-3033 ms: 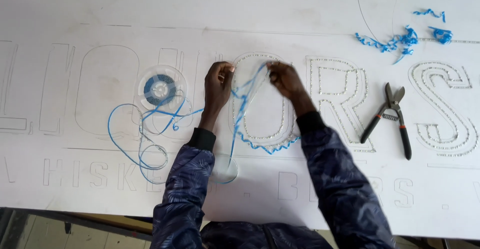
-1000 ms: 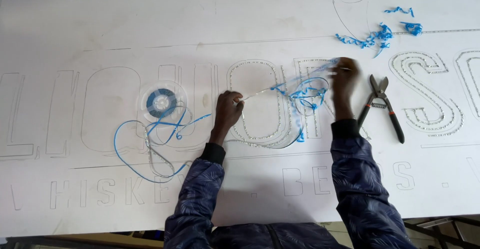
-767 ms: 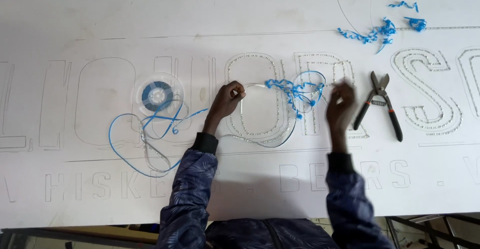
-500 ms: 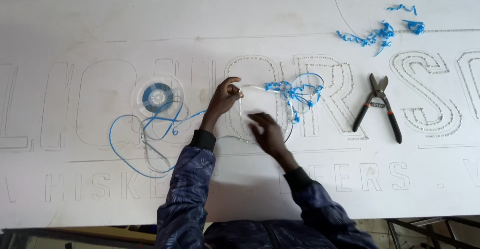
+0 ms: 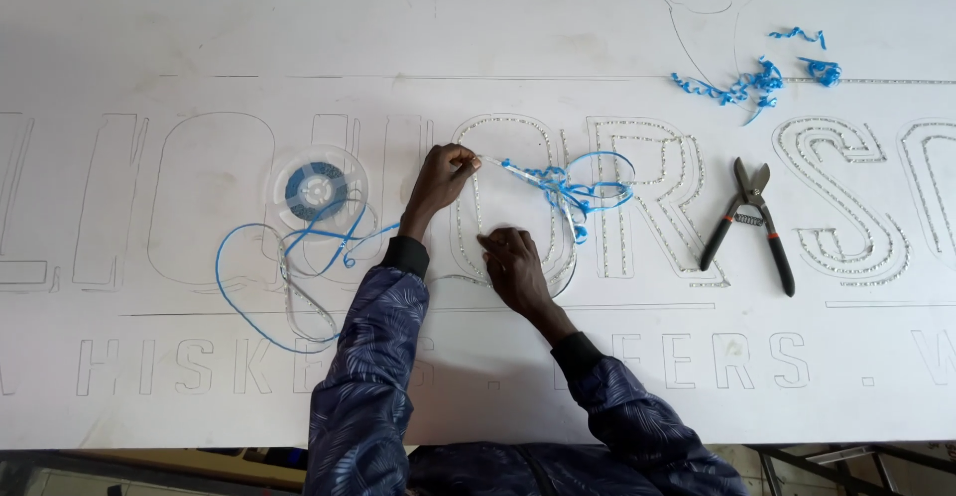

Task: The person is carefully laying out and pressing a flexible blue LED strip onto a white board, following the pre-marked outlines of letters for a sign.

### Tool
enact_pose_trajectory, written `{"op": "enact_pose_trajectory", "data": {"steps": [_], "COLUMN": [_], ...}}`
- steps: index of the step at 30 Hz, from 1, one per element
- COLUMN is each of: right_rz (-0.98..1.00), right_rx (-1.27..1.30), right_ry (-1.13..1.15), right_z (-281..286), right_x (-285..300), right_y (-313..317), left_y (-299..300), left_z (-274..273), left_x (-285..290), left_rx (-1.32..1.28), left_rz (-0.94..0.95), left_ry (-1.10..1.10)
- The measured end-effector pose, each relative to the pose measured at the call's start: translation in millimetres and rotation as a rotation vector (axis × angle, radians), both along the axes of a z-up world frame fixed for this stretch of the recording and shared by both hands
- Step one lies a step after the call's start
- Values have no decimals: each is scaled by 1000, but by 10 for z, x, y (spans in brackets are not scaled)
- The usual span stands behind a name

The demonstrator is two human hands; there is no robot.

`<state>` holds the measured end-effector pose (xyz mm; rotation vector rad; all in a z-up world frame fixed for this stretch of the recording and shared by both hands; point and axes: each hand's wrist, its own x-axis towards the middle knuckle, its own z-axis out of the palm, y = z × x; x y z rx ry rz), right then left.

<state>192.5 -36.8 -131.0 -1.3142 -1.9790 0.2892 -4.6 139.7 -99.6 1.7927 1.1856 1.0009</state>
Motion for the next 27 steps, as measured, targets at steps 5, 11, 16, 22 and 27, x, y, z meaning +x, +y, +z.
{"op": "enact_pose_trajectory", "data": {"steps": [5,11,16,22,27], "right_rz": [21,17,13,6,18], "right_rx": [-15,-18,-1,-29,-46], "right_ry": [23,26,-2,-26,-32], "right_z": [-12,-51,-39,12,11], "right_x": [27,24,11,17,30], "right_y": [-9,15,-15,-15,6], "left_y": [74,139,144,199,209], "left_z": [10,-142,-265,-386,-386], "left_x": [-41,-39,27,53,44], "left_rx": [84,172,258,199,188], "left_rz": [-27,-2,77,102,103], "left_ry": [51,23,102,150,144]}}
